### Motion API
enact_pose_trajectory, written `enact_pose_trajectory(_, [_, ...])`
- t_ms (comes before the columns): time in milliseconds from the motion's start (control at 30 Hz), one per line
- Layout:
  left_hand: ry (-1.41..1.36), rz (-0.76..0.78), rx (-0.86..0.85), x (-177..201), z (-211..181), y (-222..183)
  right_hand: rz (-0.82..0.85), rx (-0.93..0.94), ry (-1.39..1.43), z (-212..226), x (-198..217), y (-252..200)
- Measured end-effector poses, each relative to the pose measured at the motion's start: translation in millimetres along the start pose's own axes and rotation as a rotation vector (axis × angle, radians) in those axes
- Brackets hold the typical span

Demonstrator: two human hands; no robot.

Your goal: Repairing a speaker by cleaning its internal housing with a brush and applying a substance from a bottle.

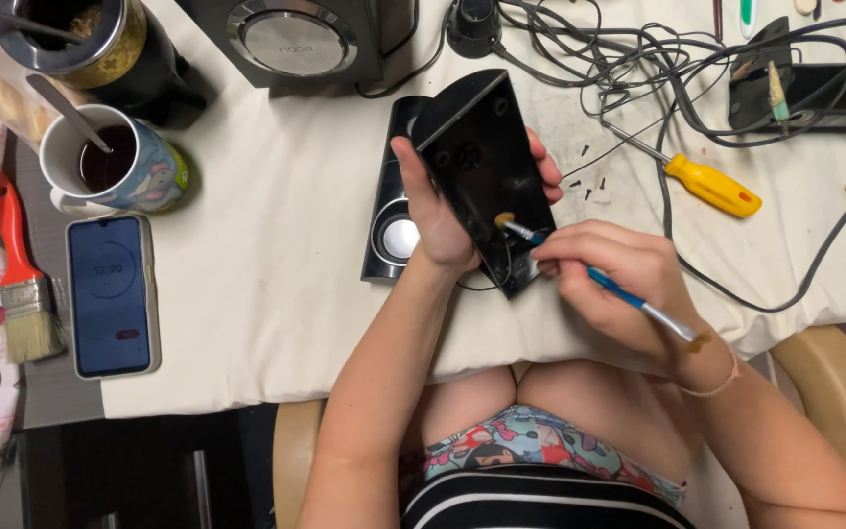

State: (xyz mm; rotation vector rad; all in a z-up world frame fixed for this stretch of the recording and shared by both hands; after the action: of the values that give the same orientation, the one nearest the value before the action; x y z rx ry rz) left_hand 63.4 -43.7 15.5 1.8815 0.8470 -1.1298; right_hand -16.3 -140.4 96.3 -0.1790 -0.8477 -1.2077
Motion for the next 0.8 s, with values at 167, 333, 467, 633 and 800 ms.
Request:
enact_pose_trajectory(167, [0.024,-0.009,-0.041,-7.9,-8.3,3.7,-0.030,-0.154,-0.006,-18.6,-2.3,-10.2])
enact_pose_trajectory(333, [-0.029,-0.041,-0.082,-0.1,-8.6,5.3,0.023,-0.150,0.222,-25.5,-20.5,-21.3])
enact_pose_trajectory(467, [-0.045,-0.002,-0.089,0.3,-7.8,7.3,-0.069,-0.178,0.156,-25.8,-16.5,-22.9])
enact_pose_trajectory(633, [-0.027,-0.025,-0.089,5.3,-4.9,8.4,-0.240,-0.117,0.038,-22.4,-6.8,-23.2])
enact_pose_trajectory(800, [-0.083,-0.001,-0.099,5.3,-7.2,8.9,-0.102,-0.140,0.109,-21.4,-21.3,-21.4])
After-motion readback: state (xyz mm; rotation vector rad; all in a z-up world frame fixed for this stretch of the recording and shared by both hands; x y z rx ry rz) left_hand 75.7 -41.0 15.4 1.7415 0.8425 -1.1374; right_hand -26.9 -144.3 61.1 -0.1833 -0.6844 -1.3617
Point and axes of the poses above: each hand's wrist, its own y-axis towards the middle knuckle, its own x-axis out of the back of the hand, z = x × y, the point moved 8 cm from there along y, towards the middle knuckle, and after that the axes turned 2 degrees about z, right-handed, at the moved point
